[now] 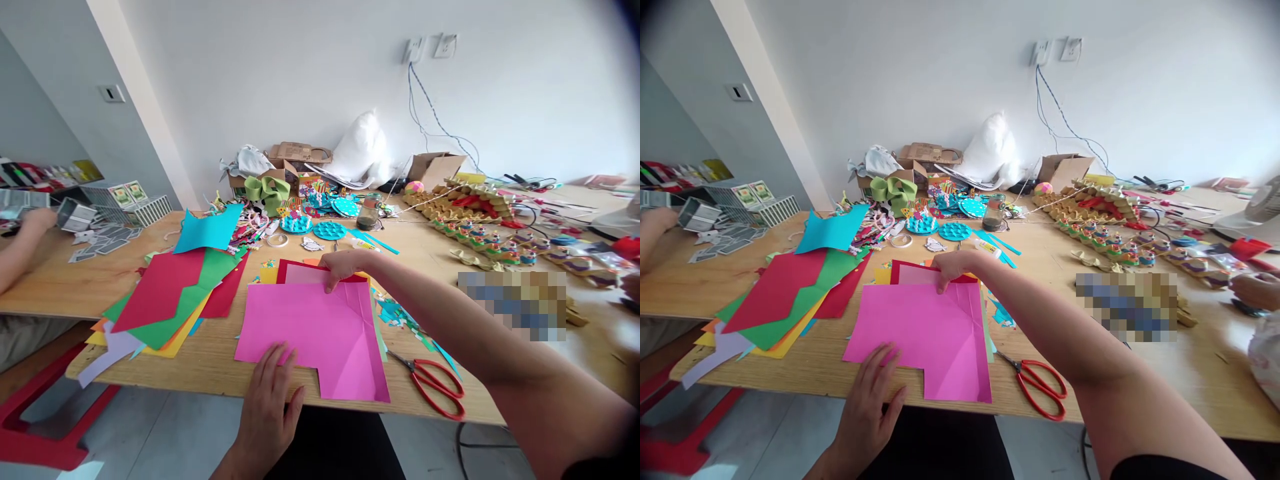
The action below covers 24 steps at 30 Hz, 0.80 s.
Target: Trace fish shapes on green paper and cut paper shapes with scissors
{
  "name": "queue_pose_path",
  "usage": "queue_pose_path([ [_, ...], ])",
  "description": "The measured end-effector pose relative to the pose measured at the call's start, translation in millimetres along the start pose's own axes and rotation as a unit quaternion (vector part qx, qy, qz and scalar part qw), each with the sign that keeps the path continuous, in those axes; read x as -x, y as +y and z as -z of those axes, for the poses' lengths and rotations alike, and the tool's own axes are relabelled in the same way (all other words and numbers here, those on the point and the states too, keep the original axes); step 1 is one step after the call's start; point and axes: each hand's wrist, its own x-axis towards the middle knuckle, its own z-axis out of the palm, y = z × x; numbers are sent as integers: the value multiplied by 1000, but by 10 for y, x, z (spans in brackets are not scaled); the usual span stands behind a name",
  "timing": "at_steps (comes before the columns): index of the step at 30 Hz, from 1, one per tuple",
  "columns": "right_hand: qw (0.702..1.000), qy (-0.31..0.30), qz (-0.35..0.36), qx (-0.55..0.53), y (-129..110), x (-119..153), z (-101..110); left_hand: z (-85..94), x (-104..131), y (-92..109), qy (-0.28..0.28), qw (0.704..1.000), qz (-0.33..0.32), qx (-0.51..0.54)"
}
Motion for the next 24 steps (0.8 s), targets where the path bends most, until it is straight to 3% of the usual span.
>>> queue_pose_path([
  [5, 996, 1, 18, -89, 26, 195, 78, 111, 62, 35, 102, 976, 135, 138],
  [9, 987, 9, 21, -157, 112, 376, 137, 185, 40, 76, 167, 917, 239, 271],
  [13, 957, 41, 33, -285, 184, 599, 209, 192, -51, 68, 216, 848, 316, 366],
  [17, 928, 95, 55, -356, 190, 780, 243, 167, -229, 33, 158, 765, 373, 501],
  [21, 921, 95, 44, -376, 163, 810, 165, 162, -499, 11, 77, 613, 344, 706],
  [24, 924, 71, 36, -374, 141, 741, 53, 194, -672, 8, 50, 574, 317, 754],
])
